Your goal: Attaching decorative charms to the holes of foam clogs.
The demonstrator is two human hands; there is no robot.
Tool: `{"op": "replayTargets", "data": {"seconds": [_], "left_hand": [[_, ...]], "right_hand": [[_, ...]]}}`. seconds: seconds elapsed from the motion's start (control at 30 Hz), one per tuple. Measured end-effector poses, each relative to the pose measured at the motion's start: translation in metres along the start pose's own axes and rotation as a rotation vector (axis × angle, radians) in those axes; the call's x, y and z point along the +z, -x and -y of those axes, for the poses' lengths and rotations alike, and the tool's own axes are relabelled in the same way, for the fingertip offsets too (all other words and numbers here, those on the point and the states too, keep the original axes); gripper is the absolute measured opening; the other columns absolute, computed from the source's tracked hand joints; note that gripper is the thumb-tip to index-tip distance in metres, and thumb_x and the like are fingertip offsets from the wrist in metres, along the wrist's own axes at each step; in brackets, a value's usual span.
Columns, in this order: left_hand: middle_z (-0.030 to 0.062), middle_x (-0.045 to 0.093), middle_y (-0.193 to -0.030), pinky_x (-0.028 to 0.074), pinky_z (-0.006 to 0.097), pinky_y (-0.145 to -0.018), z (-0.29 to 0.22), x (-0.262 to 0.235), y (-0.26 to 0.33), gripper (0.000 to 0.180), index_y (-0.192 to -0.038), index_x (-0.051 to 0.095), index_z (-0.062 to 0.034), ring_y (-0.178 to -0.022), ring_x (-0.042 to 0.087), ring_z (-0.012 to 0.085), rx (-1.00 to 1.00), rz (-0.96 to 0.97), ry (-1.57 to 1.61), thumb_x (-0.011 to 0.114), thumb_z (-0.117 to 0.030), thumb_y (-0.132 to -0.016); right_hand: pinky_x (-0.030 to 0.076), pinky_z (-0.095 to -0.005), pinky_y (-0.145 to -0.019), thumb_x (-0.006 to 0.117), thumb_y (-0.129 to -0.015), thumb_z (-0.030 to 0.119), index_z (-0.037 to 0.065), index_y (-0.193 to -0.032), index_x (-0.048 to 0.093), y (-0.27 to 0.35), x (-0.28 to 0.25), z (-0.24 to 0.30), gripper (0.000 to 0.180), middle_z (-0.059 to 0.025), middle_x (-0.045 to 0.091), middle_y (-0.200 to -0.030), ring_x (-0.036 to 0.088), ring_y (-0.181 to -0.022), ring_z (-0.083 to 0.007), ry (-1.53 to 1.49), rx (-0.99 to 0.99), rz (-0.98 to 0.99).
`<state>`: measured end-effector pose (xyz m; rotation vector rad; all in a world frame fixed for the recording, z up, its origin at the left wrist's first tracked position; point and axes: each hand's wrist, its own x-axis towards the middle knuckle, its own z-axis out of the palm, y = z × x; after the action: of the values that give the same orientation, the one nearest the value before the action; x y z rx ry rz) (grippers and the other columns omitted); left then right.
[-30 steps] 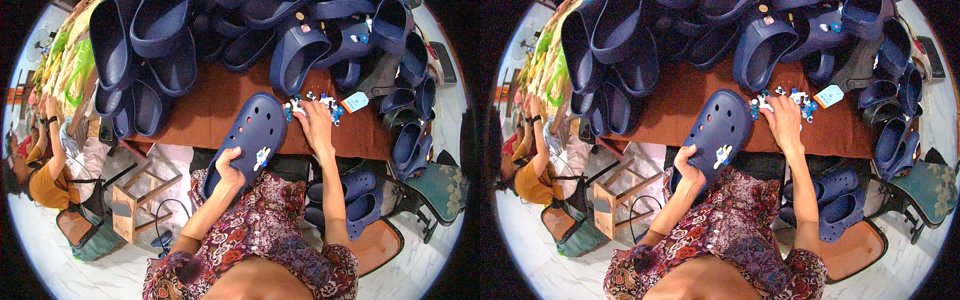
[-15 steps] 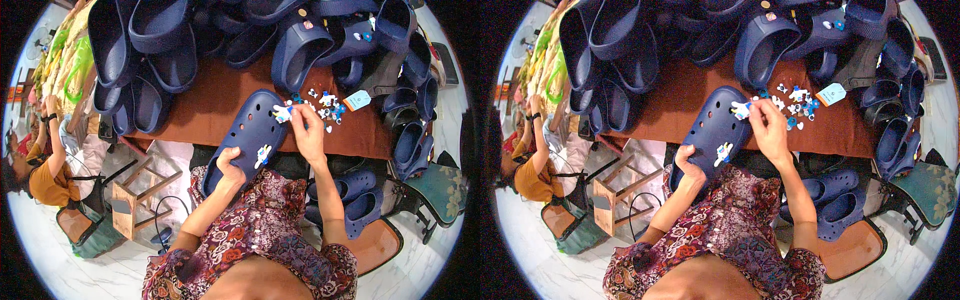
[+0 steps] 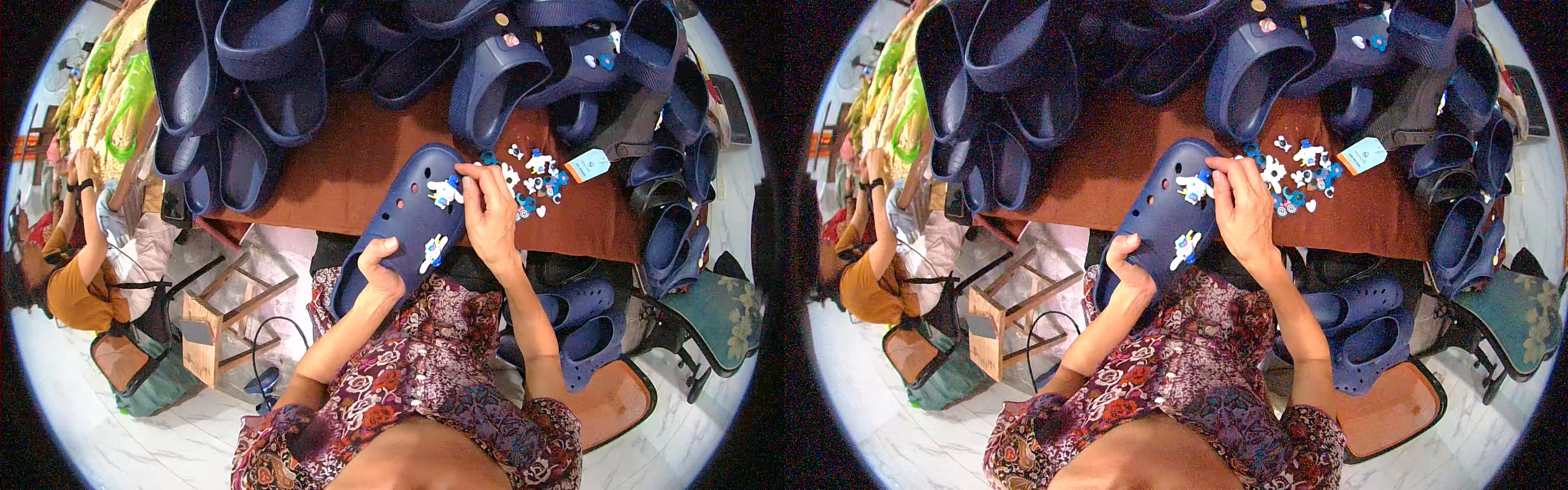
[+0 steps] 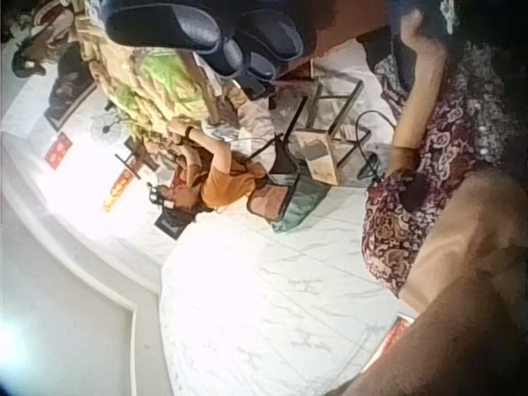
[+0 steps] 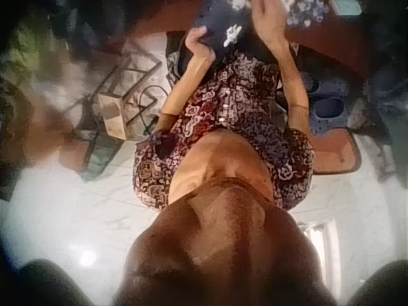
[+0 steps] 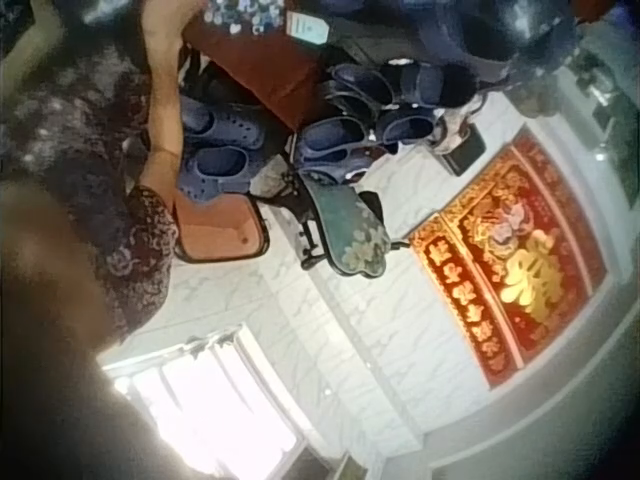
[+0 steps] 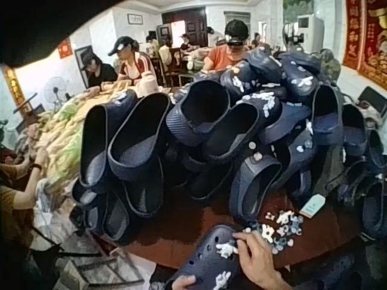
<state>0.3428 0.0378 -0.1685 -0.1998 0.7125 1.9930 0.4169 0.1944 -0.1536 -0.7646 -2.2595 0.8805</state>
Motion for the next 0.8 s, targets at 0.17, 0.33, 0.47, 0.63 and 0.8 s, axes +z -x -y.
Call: {"op": "replayTargets", "data": {"seconds": [0.17, 0.33, 0.47, 0.63, 0.8], "left_hand": [[0.0197, 0.057, -0.127, 0.046, 0.044, -0.102, -0.001, -0.001, 0.0, 0.08, -0.135, 0.044, 0.0019, -0.113, 0.059, 0.034, -0.005, 0.006, 0.028, 0.063, -0.028, -0.064], [0.0199, 0.057, -0.128, 0.045, 0.045, -0.103, -0.002, 0.006, 0.0, 0.081, -0.136, 0.044, 0.002, -0.114, 0.058, 0.0347, -0.004, 0.01, 0.024, 0.064, -0.026, -0.063], [0.02, 0.056, -0.129, 0.044, 0.045, -0.104, 0.002, -0.002, -0.001, 0.08, -0.137, 0.043, 0.0011, -0.115, 0.058, 0.035, -0.01, 0.029, 0.06, 0.064, -0.024, -0.063], [0.0202, 0.056, -0.129, 0.044, 0.046, -0.105, 0.003, -0.004, -0.001, 0.079, -0.136, 0.043, 0.0006, -0.116, 0.057, 0.0353, -0.008, 0.036, 0.076, 0.064, -0.021, -0.063], [0.0206, 0.056, -0.128, 0.044, 0.046, -0.105, 0.004, -0.009, -0.003, 0.079, -0.136, 0.042, 0.0019, -0.115, 0.058, 0.0356, -0.011, 0.077, 0.099, 0.064, -0.02, -0.063]], "right_hand": [[0.048, -0.0339, -0.068, 0.067, -0.088, 0.016, 0.006, -0.107, 0.063, -0.002, -0.009, 0.01, 0.022, -0.0079, 0.057, -0.09, 0.057, -0.073, -0.0186, -0.146, 0.132, 0.113], [0.045, -0.0278, -0.063, 0.074, -0.083, 0.019, 0.005, -0.1, 0.065, -0.004, -0.006, 0.005, 0.024, -0.005, 0.059, -0.088, 0.055, -0.07, -0.015, -0.162, 0.161, 0.104], [0.044, -0.0249, -0.063, 0.077, -0.08, 0.019, 0.005, -0.095, 0.065, -0.002, 0.003, -0.009, 0.024, -0.0027, 0.06, -0.088, 0.054, -0.07, -0.011, -0.276, 0.268, 0.09], [0.042, -0.0213, -0.062, 0.081, -0.077, 0.022, 0.005, -0.092, 0.064, -0.009, 0.006, -0.026, 0.028, 0.0012, 0.056, -0.084, 0.05, -0.073, -0.0065, -0.387, 0.382, 0.151], [0.042, -0.0218, -0.065, 0.083, -0.075, 0.023, 0.005, -0.095, 0.063, -0.013, 0.0, -0.023, 0.033, 0.0003, 0.053, -0.089, 0.048, -0.077, -0.0081, -0.366, 0.368, 0.183]]}}
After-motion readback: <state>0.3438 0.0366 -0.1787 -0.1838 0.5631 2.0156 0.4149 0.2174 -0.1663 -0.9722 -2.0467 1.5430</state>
